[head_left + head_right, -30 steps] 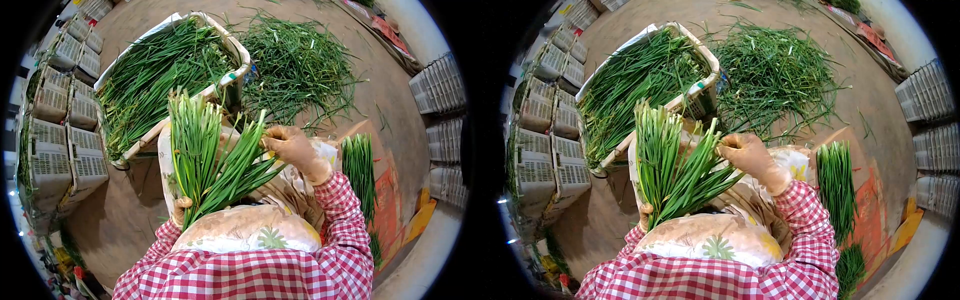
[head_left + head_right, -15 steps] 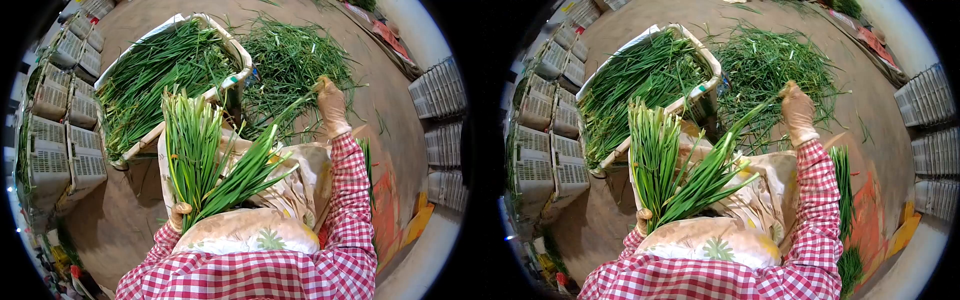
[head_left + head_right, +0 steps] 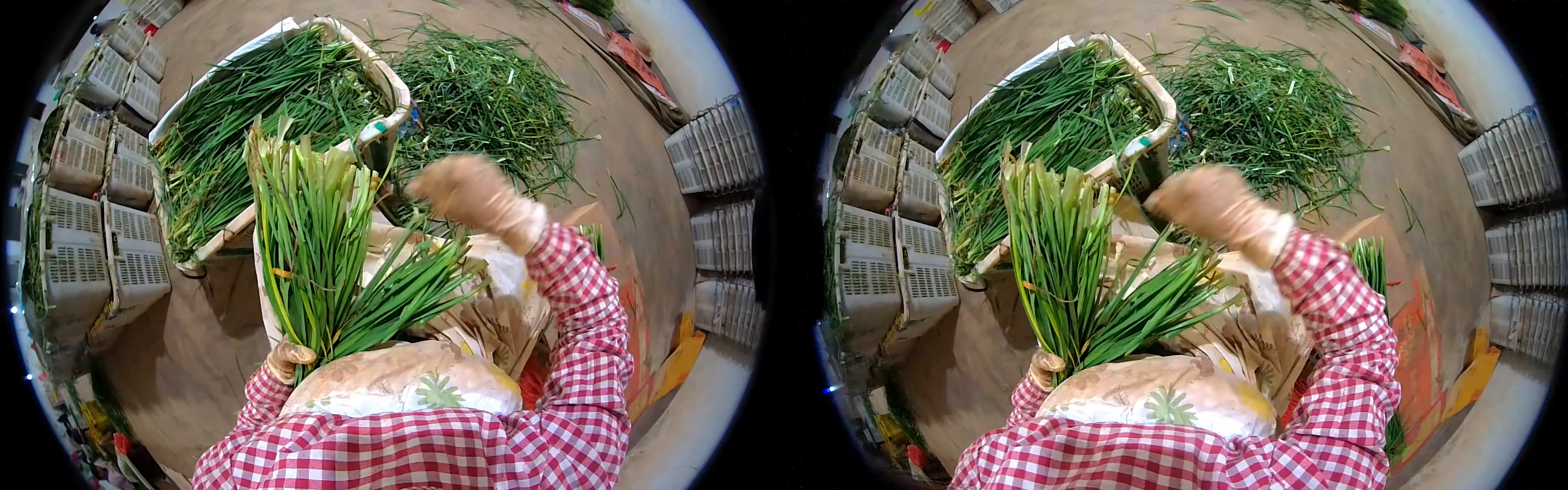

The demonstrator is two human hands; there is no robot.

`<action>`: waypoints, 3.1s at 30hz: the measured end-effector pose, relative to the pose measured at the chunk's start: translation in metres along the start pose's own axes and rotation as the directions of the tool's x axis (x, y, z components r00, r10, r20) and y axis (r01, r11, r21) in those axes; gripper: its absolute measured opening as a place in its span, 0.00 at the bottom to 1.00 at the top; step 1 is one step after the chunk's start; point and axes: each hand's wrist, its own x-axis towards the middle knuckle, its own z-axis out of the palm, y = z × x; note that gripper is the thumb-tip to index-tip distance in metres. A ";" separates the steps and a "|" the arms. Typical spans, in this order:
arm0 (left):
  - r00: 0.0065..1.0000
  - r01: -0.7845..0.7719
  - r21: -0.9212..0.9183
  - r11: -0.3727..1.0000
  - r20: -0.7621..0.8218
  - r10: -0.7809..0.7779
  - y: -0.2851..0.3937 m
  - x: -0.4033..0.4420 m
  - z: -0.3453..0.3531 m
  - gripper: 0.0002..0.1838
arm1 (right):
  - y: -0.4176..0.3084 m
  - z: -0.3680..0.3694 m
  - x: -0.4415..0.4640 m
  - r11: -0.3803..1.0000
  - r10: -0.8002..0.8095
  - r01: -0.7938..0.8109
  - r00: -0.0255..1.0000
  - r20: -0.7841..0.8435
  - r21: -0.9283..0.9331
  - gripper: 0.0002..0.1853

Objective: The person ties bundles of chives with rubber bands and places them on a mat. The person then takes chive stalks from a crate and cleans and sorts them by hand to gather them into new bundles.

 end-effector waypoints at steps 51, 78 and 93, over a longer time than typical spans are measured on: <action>0.973 -0.198 -0.116 0.973 -0.145 0.181 -0.006 0.033 0.039 0.45 | -0.007 0.019 -0.037 0.978 -0.016 0.053 0.984 -0.178 0.201 0.08; 0.964 -0.251 -0.205 0.946 -0.147 0.224 -0.011 0.026 0.024 0.42 | 0.030 -0.005 -0.034 0.466 0.625 -0.463 0.775 0.089 0.754 0.22; 0.951 -0.202 -0.371 0.907 0.147 0.272 -0.009 0.026 0.005 0.39 | 0.077 -0.054 -0.034 0.826 0.547 -0.518 0.643 -0.537 0.221 0.09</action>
